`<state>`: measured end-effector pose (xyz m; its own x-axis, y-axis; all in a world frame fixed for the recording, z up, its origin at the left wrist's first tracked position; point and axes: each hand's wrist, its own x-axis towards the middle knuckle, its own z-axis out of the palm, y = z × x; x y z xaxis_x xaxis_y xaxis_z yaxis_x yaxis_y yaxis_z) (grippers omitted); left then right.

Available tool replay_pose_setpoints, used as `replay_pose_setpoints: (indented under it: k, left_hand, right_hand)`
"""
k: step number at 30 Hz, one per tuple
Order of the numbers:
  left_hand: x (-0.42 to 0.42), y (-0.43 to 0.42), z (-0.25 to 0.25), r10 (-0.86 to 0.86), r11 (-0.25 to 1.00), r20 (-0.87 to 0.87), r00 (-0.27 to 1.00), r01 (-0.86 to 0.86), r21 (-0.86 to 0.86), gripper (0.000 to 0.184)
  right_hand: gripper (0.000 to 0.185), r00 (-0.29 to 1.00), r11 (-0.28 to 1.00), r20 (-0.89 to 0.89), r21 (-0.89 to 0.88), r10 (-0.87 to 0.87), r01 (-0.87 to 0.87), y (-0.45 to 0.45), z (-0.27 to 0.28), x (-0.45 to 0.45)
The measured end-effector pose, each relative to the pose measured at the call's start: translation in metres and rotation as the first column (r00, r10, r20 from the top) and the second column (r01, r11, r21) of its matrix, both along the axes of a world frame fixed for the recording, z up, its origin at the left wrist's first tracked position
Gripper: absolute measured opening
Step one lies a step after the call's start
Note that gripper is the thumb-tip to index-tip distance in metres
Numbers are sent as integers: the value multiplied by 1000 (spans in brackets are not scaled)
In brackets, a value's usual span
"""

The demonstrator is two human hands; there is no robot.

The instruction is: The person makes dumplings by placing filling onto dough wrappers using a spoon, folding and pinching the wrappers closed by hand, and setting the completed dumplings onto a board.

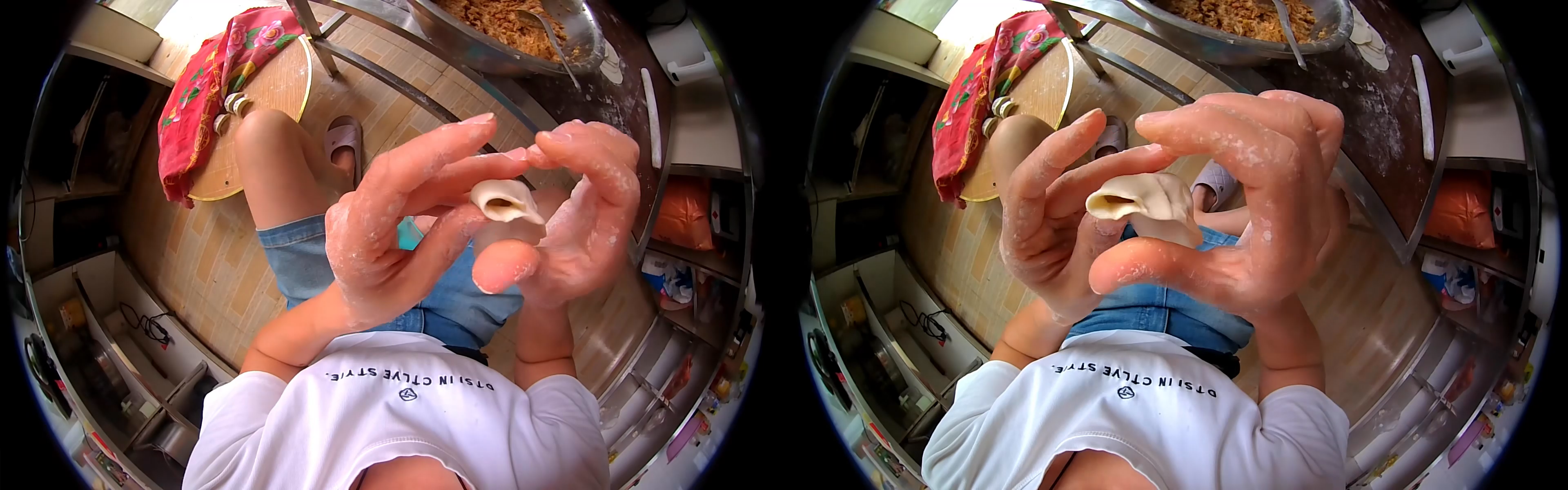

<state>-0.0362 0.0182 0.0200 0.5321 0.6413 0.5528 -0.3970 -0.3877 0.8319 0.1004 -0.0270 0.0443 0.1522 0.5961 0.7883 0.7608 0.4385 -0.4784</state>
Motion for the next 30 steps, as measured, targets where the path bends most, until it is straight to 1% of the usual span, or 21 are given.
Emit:
replay_pose_setpoints:
  k: [1,2,5,6,8,9,10,11,12,13,14,16,17,18,19,20,22,25,26,29,30]
  left_hand:
    - [0,0,0,-12,1000,-10,1000,12,-3,48]
    - [-3,0,-1,-39,999,-36,999,39,-5,50]
    - [-2,0,-2,-33,999,-43,999,33,4,56]
    - [-2,1,-1,-36,999,-64,997,36,4,59]
    - [-7,4,1,-62,998,-136,989,62,-3,63]
    - [-7,4,2,-60,998,-124,990,58,-24,63]
    - [-7,4,2,-58,998,-111,992,54,-45,63]
    - [-1,1,2,-29,996,-35,999,26,-80,63]
    - [0,1,3,1,996,-37,999,-4,-93,64]
    - [1,0,3,30,994,-39,999,-34,-106,65]
    - [-2,2,5,57,993,-117,991,-68,-92,67]
    - [-4,0,10,-20,971,-128,992,-11,-237,70]
    - [-2,-2,13,-114,918,-45,993,88,-386,69]
    - [-3,-2,13,-197,879,-21,980,167,-448,65]
    - [-4,-1,14,-274,828,4,962,238,-508,61]
    - [-7,3,13,-353,817,-44,935,284,-502,56]
    - [-10,9,15,-487,727,-91,869,345,-594,44]
    - [-7,2,2,-396,694,-3,918,297,-656,41]
    - [-3,1,3,-369,676,52,928,306,-670,43]
    - [-1,-8,1,-252,624,213,944,327,-710,47]
    - [-4,-5,7,-362,646,64,930,300,-701,52]
  right_hand:
    - [45,999,1000,-50,-4,9,-9,2,1,-4]
    - [45,998,998,63,-51,32,-28,-2,5,5]
    - [43,976,995,209,-94,60,-41,-6,9,11]
    - [43,973,993,219,-107,75,-53,-7,12,11]
    - [43,987,987,121,-137,106,-89,-6,12,10]
    - [44,993,982,11,-151,119,-116,-4,9,7]
    - [44,989,974,-15,-172,148,-148,-1,9,8]
    - [45,984,965,-43,-192,175,-180,1,9,10]
    - [45,975,951,12,-223,222,-214,3,13,16]
    - [43,965,944,17,-209,263,-253,5,12,17]
    - [41,953,936,23,-196,303,-293,7,10,19]
    - [37,936,922,-4,-170,353,-348,9,8,21]
    - [35,933,914,-13,-195,359,-355,8,9,21]
    - [33,931,906,-21,-220,365,-361,8,11,22]
    - [32,930,891,-6,-283,369,-355,5,16,24]
    - [31,928,883,12,-313,371,-349,5,17,24]
    - [31,925,878,51,-338,378,-340,7,12,23]
    - [36,950,908,-10,-292,311,-300,11,3,21]
    - [36,951,915,-158,-272,264,-299,9,2,13]
    - [49,961,919,-30,-287,274,-271,3,-5,23]
    - [52,954,915,32,-293,300,-278,0,-5,27]
